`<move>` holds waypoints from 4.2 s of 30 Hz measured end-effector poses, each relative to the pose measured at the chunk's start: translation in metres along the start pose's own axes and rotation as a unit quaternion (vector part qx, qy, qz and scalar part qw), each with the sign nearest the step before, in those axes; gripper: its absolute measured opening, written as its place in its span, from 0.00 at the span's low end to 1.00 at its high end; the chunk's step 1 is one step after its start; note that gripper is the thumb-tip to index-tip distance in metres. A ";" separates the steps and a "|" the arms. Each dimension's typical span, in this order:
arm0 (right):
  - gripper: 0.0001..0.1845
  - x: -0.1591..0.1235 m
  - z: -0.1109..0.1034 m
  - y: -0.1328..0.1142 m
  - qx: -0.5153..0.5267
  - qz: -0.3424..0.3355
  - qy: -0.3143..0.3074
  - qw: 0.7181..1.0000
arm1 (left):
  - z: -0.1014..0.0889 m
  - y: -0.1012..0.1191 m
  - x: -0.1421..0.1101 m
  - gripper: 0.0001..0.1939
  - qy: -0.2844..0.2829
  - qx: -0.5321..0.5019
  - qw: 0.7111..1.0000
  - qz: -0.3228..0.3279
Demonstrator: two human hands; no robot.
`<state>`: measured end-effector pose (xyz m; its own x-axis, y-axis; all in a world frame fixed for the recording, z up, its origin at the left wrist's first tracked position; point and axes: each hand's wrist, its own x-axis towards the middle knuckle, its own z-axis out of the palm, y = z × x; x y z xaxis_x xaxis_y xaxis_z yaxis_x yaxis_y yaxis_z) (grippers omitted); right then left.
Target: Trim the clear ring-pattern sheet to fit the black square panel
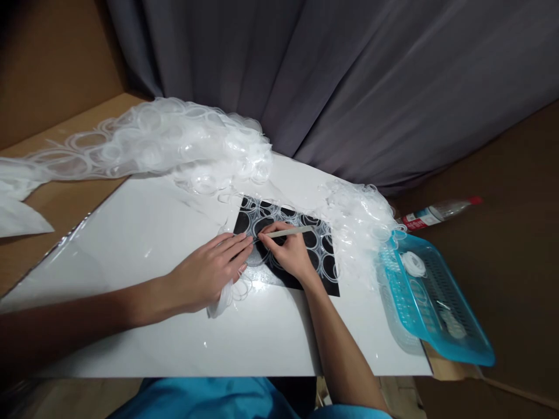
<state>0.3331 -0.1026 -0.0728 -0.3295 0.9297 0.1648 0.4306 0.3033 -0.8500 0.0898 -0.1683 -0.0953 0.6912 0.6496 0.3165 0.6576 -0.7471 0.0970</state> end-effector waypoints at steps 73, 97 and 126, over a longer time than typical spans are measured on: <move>0.08 -0.036 -0.036 -0.045 0.005 0.024 0.139 0.990 | -0.027 -0.008 0.005 0.17 0.149 -0.308 0.939 -0.019; 0.12 -0.030 -0.045 0.032 -0.049 0.020 0.066 0.996 | -0.004 0.005 0.001 0.22 0.004 -0.164 0.982 0.095; 0.15 -0.013 -0.159 0.031 -0.253 -0.054 0.580 0.772 | -0.005 0.004 0.000 0.22 0.000 -0.233 0.970 0.074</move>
<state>0.4845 -0.0723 -0.0216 0.4617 0.3664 0.8079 0.8235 0.1616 -0.5439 0.0913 -0.1724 -0.0901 0.7676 0.5307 0.3592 0.3444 -0.8143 0.4671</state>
